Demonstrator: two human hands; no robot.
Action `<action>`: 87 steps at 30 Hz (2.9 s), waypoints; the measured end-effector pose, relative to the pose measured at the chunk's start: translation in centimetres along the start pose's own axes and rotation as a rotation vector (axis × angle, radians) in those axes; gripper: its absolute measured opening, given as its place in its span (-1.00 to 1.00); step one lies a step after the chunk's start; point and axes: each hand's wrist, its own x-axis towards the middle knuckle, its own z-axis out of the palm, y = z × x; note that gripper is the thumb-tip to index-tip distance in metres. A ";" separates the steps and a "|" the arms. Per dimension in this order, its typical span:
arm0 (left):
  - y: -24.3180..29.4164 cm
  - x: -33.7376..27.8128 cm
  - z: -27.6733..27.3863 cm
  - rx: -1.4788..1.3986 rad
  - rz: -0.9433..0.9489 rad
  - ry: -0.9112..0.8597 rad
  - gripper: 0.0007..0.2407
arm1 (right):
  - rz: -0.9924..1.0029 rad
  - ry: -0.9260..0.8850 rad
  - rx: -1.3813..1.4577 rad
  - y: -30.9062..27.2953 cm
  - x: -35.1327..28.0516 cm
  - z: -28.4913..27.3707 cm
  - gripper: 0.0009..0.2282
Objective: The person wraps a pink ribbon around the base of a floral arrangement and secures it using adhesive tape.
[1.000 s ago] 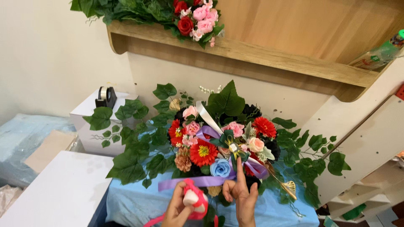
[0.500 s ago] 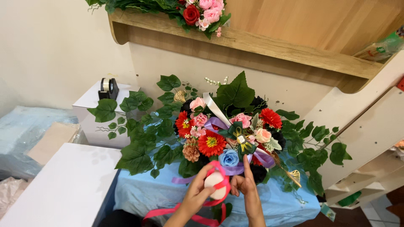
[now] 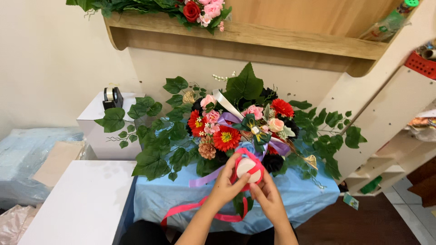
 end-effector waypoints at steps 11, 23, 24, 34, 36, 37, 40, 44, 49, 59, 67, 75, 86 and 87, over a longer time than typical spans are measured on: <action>7.1 -0.7 -1.1 0.298 0.318 0.119 -0.75 | -0.184 0.245 -0.322 -5.9 0.5 2.8 -0.78; 7.3 -2.4 -0.7 0.297 0.296 0.269 -0.92 | -0.210 0.343 -0.454 -5.8 -0.6 5.4 -0.78; 7.2 -2.4 -0.8 0.300 0.290 0.276 -0.92 | -0.214 0.338 -0.432 -5.6 -0.5 5.6 -0.78; 3.8 -4.1 -1.4 -0.036 0.234 0.214 -0.86 | -0.222 0.279 -0.213 -2.2 0.9 6.2 -0.82; 2.7 -5.1 -1.2 -0.220 0.135 0.078 -0.88 | -0.200 0.327 -0.132 -1.5 1.4 6.1 -0.77; 3.2 -5.5 -1.2 -0.217 0.134 0.078 -0.88 | -0.200 0.327 -0.129 -1.6 2.0 6.0 -0.77; 4.8 -6.6 -1.2 -0.218 0.072 0.030 -0.91 | -0.241 0.263 -0.041 -2.0 4.2 5.5 -0.41; 8.3 -8.0 -1.4 -0.141 0.132 -0.064 -0.65 | -0.096 0.221 0.206 -1.4 8.0 4.5 -0.27; 9.3 -10.3 -2.5 -0.085 -0.085 -0.193 -0.52 | -0.028 0.093 0.290 -3.9 10.3 5.3 -0.13; -10.0 -15.8 -11.8 -0.331 -0.241 -0.012 -0.66 | -0.133 -0.091 0.151 -6.2 12.8 6.6 -0.20; -9.0 -18.6 -14.9 -0.441 -0.200 0.026 -0.84 | -0.035 -0.005 0.193 -4.0 14.5 3.7 -0.19; -7.0 -17.2 -18.8 -0.985 0.365 0.448 -0.38 | 0.018 0.331 -0.087 -5.9 12.0 -0.7 -0.41; -15.4 -20.4 -22.8 -1.120 0.177 0.624 -0.46 | -0.115 0.409 0.075 -5.9 8.6 -3.3 -0.65; -18.8 -21.5 -24.1 -1.037 -0.090 0.759 -0.32 | -0.078 0.394 0.060 -6.0 8.2 -3.1 -0.67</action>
